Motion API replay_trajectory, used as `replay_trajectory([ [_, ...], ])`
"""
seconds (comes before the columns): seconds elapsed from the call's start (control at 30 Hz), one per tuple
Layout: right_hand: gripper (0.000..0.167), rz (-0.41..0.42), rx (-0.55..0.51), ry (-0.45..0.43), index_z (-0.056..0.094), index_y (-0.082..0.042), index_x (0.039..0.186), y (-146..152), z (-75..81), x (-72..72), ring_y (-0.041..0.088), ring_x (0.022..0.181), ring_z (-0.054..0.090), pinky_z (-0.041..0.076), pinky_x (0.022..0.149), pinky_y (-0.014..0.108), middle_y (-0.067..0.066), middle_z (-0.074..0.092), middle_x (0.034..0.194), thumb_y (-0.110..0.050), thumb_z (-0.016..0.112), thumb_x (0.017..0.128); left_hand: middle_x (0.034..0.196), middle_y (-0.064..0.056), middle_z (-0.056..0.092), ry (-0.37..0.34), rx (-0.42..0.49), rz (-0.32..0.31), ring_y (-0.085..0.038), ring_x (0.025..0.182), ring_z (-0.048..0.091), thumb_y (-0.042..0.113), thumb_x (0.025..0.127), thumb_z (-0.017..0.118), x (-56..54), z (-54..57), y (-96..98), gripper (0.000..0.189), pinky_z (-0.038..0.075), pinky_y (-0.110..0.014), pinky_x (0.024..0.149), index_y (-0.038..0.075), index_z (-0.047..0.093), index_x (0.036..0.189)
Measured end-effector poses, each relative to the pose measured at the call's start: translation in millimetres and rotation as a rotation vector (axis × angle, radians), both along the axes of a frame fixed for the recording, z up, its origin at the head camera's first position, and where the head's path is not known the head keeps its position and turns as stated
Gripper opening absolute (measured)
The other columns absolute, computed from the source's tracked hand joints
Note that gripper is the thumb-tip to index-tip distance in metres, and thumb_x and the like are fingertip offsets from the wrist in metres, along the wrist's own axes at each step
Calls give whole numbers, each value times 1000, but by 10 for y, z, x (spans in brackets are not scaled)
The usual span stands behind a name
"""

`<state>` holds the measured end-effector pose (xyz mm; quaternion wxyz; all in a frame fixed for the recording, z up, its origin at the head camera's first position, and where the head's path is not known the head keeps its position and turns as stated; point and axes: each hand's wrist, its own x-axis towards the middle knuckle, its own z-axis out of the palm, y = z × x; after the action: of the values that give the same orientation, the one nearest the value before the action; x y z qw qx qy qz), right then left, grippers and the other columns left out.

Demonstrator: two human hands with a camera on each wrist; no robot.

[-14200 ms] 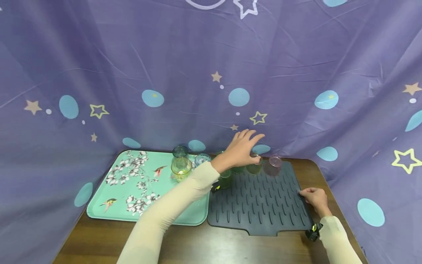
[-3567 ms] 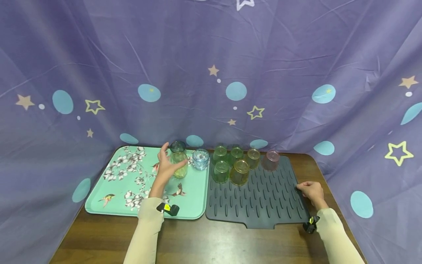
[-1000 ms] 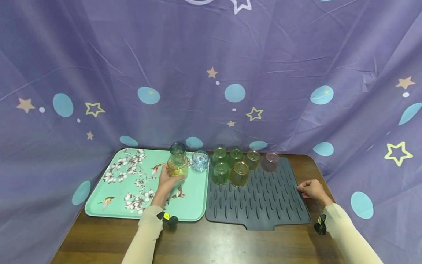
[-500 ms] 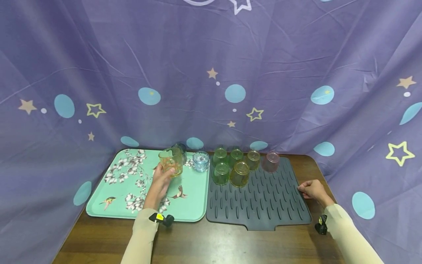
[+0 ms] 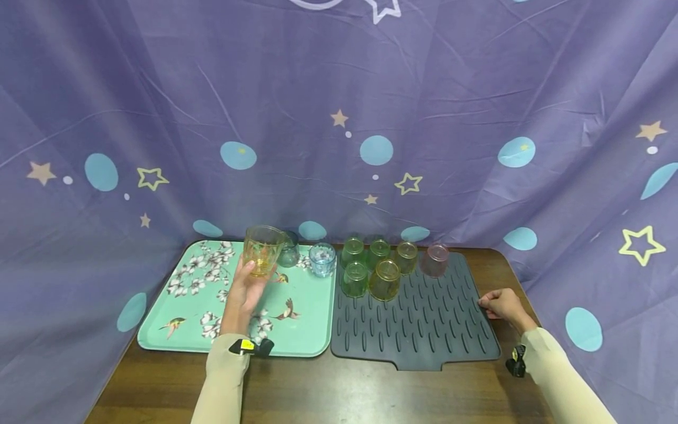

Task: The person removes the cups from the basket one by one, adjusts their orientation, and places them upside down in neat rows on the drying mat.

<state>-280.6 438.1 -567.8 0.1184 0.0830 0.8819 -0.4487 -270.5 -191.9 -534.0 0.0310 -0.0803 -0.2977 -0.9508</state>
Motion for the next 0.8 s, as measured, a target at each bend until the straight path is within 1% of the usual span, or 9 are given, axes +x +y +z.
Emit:
replay_trajectory([
  [0.1, 14, 2, 3, -1, 66, 15, 90, -4, 7, 1, 9, 62, 63, 59, 57, 24, 1, 63, 71, 1, 66, 93, 133, -4, 61, 18, 93, -50, -20, 122, 60, 1, 97, 56, 7, 29, -34, 50, 52, -42, 104, 22, 53, 142],
  [0.2, 14, -1, 2, -1, 66, 15, 91, -4, 10, 0, 9, 62, 62, 59, 57, 24, 0, 63, 71, 1, 66, 94, 130, -6, 63, 19, 132, -66, -22, 119, 63, 1, 95, 60, 8, 55, -52, 44, 53, -43, 104, 17, 58, 137],
  [0.33, 16, 3, 9, -1, 67, 16, 93, -2, 23, 7, 9, 63, 62, 59, 58, 25, 1, 64, 72, 0, 66, 94, 129, -9, 63, 16, 136, -78, -25, 119, 65, 1, 95, 61, -5, 93, -55, 39, 53, -43, 104, 12, 60, 133],
  [0.4, 16, 5, 16, -2, 67, 16, 93, 4, 29, 11, 9, 63, 62, 59, 58, 25, 1, 64, 72, -1, 66, 94, 131, -10, 62, 30, 108, -88, -26, 120, 64, 2, 96, 61, -19, 131, -40, 41, 53, -42, 104, 13, 59, 135],
  [0.47, 17, 13, 22, -1, 67, 16, 94, 10, 36, 16, 8, 63, 62, 60, 58, 24, 2, 65, 72, -1, 66, 95, 129, -10, 63, 39, 70, -81, -27, 119, 64, 1, 96, 60, -33, 189, -7, 41, 54, -43, 104, 13, 59, 135],
  [0.53, 18, 9, 25, 1, 67, 16, 95, 13, 36, 16, 8, 63, 62, 60, 58, 24, 2, 65, 72, -2, 66, 95, 128, -9, 64, 50, -9, -64, -25, 118, 65, -1, 96, 58, -49, 265, 39, 43, 55, -41, 102, 15, 58, 136],
  [0.63, 17, 7, 23, 5, 68, 15, 94, 17, 25, 12, 8, 63, 62, 60, 58, 24, 2, 65, 72, -2, 66, 95, 125, -5, 64, 64, -191, -37, -20, 114, 66, -6, 96, 55, -79, 403, 115, 46, 57, -36, 97, 16, 54, 137],
  [0.73, 15, -4, 8, 5, 68, 14, 91, 15, 7, 5, 8, 62, 62, 60, 58, 24, 1, 64, 71, -1, 66, 94, 126, 1, 61, 115, -452, -35, -14, 113, 64, -8, 96, 56, -107, 547, 184, 52, 57, -28, 92, 15, 49, 142],
  [0.8, 15, -7, 0, 3, 68, 13, 90, 12, -7, 5, 8, 62, 62, 60, 58, 25, 1, 64, 70, -1, 67, 93, 127, 1, 58, 159, -629, -37, -12, 116, 61, -8, 94, 61, -123, 650, 232, 58, 57, -26, 89, 11, 46, 146],
])
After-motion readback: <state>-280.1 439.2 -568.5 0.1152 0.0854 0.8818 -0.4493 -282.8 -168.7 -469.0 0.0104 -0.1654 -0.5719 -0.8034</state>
